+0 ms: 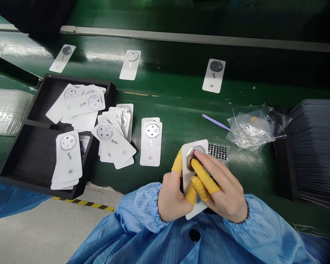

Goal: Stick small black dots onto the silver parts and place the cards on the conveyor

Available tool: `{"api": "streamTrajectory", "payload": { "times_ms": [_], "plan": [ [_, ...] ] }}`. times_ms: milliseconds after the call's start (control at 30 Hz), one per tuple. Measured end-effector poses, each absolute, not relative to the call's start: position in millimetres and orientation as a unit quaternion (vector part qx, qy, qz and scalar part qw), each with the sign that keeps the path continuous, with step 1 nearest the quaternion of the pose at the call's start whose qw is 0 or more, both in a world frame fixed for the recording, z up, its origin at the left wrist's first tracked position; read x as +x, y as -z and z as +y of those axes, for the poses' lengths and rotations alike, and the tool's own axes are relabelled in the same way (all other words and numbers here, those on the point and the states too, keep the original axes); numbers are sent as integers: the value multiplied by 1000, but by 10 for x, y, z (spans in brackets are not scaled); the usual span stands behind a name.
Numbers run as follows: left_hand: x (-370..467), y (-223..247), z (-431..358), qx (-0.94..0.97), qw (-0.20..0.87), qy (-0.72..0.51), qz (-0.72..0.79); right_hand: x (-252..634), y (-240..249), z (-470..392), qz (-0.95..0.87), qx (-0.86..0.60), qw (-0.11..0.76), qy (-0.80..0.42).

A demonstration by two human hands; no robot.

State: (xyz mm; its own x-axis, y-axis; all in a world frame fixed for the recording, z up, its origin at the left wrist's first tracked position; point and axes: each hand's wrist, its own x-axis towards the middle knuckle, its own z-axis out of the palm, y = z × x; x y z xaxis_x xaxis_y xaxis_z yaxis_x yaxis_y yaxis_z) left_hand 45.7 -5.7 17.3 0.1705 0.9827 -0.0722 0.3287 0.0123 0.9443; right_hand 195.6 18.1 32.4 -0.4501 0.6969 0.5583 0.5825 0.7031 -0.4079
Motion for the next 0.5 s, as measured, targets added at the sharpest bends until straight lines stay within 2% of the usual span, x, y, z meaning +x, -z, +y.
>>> {"api": "streamTrajectory", "payload": {
  "times_ms": [133,300,367,500],
  "plan": [
    [464,-207,-37,632,432,-347,542,1919,-380,142,-853,-390,340,-68],
    [477,-233,2,688,324,-381,526,1796,-402,62,-841,-449,299,-43],
    [482,-231,-1,679,334,-380,532,1784,-353,58,-824,-454,328,-88],
    [484,-224,-33,626,428,-371,536,1826,-265,71,-782,-428,422,-163]
  ]
}}
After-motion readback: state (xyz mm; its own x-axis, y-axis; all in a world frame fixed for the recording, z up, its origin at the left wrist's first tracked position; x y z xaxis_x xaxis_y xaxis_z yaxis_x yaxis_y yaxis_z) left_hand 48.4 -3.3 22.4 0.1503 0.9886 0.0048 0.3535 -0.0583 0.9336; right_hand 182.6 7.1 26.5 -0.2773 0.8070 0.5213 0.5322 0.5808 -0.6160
